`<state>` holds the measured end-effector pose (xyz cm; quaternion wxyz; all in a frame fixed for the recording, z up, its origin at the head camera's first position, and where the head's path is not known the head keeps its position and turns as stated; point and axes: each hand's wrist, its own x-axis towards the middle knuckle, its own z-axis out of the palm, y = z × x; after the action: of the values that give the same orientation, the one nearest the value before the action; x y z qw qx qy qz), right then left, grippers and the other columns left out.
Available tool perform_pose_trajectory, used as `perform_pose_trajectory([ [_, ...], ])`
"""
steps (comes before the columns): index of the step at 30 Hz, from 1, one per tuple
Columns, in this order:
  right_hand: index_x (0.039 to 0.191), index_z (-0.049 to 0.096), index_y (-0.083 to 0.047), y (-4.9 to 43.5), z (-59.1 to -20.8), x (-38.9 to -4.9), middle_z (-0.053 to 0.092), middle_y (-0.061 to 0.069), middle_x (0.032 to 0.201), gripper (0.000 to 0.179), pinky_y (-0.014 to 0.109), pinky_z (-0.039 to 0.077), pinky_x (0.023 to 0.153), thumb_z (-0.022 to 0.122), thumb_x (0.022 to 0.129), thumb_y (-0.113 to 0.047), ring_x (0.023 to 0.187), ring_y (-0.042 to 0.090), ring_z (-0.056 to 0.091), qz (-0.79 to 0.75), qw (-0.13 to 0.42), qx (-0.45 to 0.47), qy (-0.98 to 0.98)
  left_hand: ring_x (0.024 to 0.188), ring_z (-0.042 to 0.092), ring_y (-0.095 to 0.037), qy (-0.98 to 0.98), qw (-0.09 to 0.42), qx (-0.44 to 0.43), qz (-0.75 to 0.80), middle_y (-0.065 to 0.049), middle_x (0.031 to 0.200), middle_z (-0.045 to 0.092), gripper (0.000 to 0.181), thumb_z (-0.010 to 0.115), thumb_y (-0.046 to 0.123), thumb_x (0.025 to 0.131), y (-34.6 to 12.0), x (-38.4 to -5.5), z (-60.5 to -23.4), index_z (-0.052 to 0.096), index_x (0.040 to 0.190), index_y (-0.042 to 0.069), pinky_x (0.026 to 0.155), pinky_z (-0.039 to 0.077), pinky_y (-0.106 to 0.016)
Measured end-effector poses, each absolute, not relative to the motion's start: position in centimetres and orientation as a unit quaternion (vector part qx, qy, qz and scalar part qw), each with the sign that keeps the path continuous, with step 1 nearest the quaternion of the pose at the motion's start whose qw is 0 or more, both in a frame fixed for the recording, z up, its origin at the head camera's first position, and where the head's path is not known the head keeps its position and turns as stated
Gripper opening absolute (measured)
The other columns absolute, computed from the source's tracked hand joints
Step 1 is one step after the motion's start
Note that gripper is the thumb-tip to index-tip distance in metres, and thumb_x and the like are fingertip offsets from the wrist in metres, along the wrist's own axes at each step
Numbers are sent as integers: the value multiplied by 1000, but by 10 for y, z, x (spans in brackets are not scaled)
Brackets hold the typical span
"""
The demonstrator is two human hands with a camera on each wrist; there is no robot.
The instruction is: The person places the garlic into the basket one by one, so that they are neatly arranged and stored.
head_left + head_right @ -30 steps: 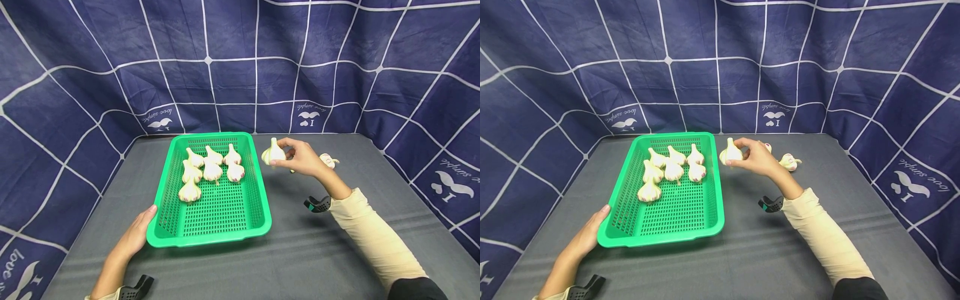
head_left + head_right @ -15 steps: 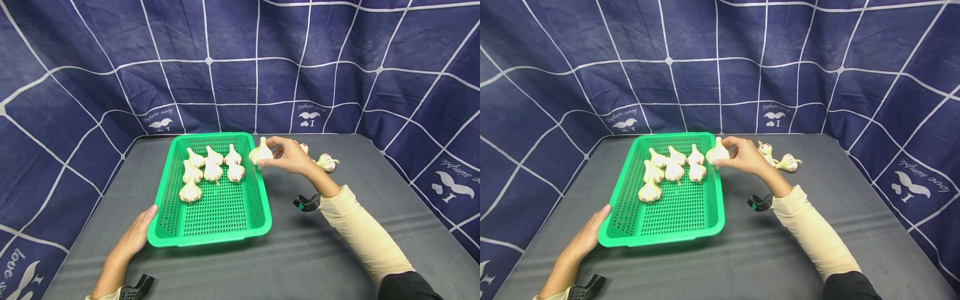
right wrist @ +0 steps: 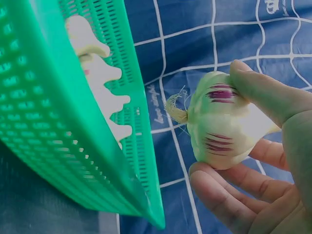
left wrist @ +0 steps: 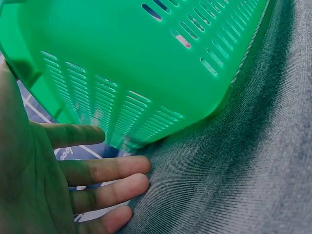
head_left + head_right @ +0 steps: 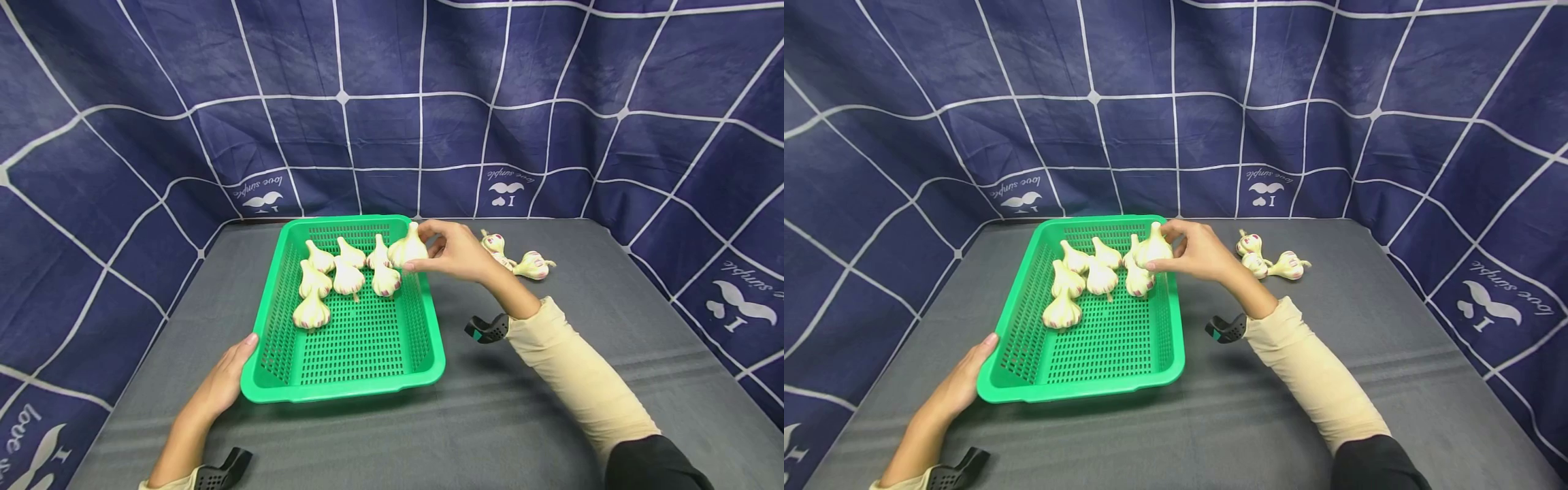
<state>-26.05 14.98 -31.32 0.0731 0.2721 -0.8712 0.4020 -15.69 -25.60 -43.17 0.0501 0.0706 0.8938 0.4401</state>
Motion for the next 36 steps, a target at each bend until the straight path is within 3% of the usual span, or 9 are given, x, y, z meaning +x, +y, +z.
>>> perform_pose_trajectory([
  [26, 125, 61, -2, 86, -316, -281, 63, 13, 113, 63, 28, 55, 73, 88, 75, -29, 79, 18, 68, 338, -75, 325, -880, 134, 28, -57, 890, 51, 77, 447, -44, 142, 33, 68, 18, 35, 108, -256, -159, -431, 32, 140, -23, 109, 21, -67],
  [31, 122, 63, -2, 71, -317, -286, 66, 11, 109, 62, 28, 54, 67, 89, 74, -33, 70, 14, 67, 313, -92, 340, -882, 135, 24, -57, 894, 62, 64, 440, -45, 143, 30, 70, 18, 37, 108, -255, -157, -428, 28, 141, -24, 110, 19, -67],
  [36, 124, 62, -3, 57, -321, -289, 68, 8, 106, 63, 28, 52, 73, 87, 76, -36, 88, 17, 64, 284, -114, 343, -888, 134, 29, -56, 892, 51, 77, 442, -44, 141, 35, 67, 18, 35, 109, -255, -158, -430, 33, 140, -23, 108, 22, -67],
])
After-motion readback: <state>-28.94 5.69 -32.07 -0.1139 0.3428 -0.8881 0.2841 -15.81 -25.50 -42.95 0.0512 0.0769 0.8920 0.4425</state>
